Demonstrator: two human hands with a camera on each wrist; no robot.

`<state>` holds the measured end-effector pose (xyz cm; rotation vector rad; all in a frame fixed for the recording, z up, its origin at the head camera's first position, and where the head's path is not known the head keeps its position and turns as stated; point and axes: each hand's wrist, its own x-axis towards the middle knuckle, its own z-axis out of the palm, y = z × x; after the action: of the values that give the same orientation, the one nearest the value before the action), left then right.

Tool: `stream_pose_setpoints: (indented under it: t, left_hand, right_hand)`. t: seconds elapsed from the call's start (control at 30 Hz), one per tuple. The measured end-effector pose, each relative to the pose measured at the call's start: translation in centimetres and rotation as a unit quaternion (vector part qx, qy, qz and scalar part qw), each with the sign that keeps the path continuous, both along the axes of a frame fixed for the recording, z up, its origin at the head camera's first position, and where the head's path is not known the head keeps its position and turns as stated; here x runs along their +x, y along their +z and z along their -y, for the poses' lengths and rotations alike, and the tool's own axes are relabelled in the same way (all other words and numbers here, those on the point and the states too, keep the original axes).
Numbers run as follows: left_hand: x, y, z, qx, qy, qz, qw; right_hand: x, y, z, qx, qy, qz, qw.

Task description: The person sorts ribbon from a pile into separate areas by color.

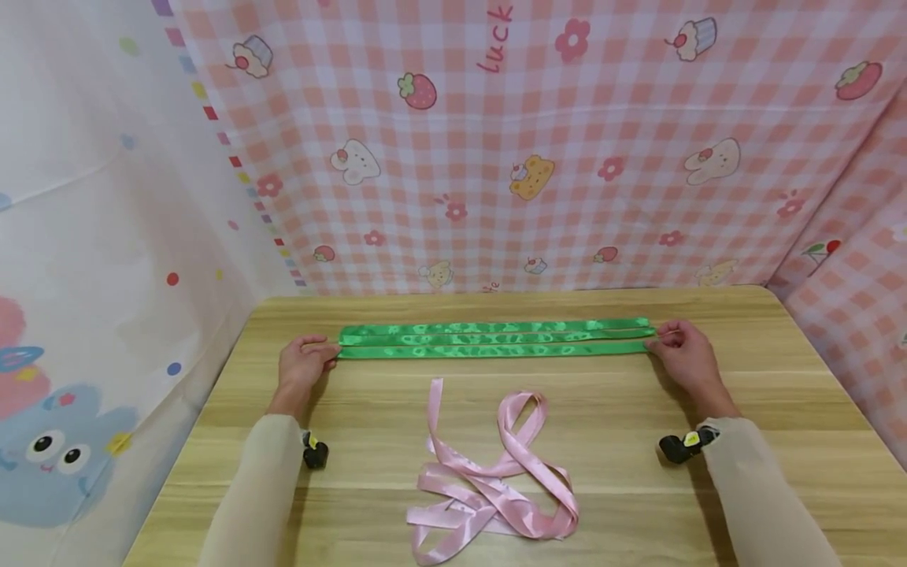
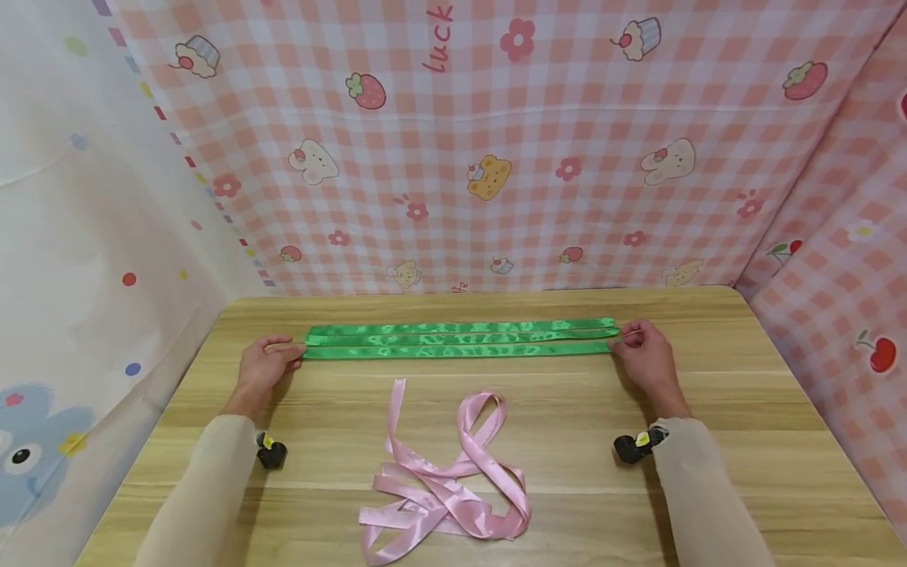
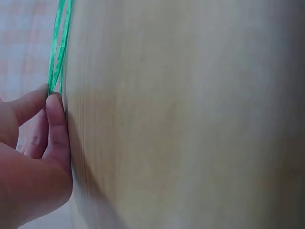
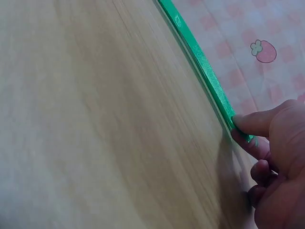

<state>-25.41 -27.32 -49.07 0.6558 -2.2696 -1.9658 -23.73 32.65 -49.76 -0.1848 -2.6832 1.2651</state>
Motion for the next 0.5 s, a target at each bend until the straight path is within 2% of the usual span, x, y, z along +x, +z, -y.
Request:
stream_pose_setpoints:
  t: [0.17,0.37,0.5]
  left_hand:
    - [-0.26,0.15,-0.26,-0.019,0.005,0.003,0.9998]
    - [-0.38,0.24,-0.54,-0.023,0.027,0.011,0.9993]
    - [-0.4,0.25,-0.71,-0.025,0.029,0.013,0.9992]
  right_hand:
    - [-0.14,0.02,0.18,0.009,-0.02,0.016,1.0]
    - [-0.43,-0.04,0.36,0.0,-0.039,0.025,0.999]
    - [-0.64,-0.15,0.34,-0.007,-0.049,0.024,0.998]
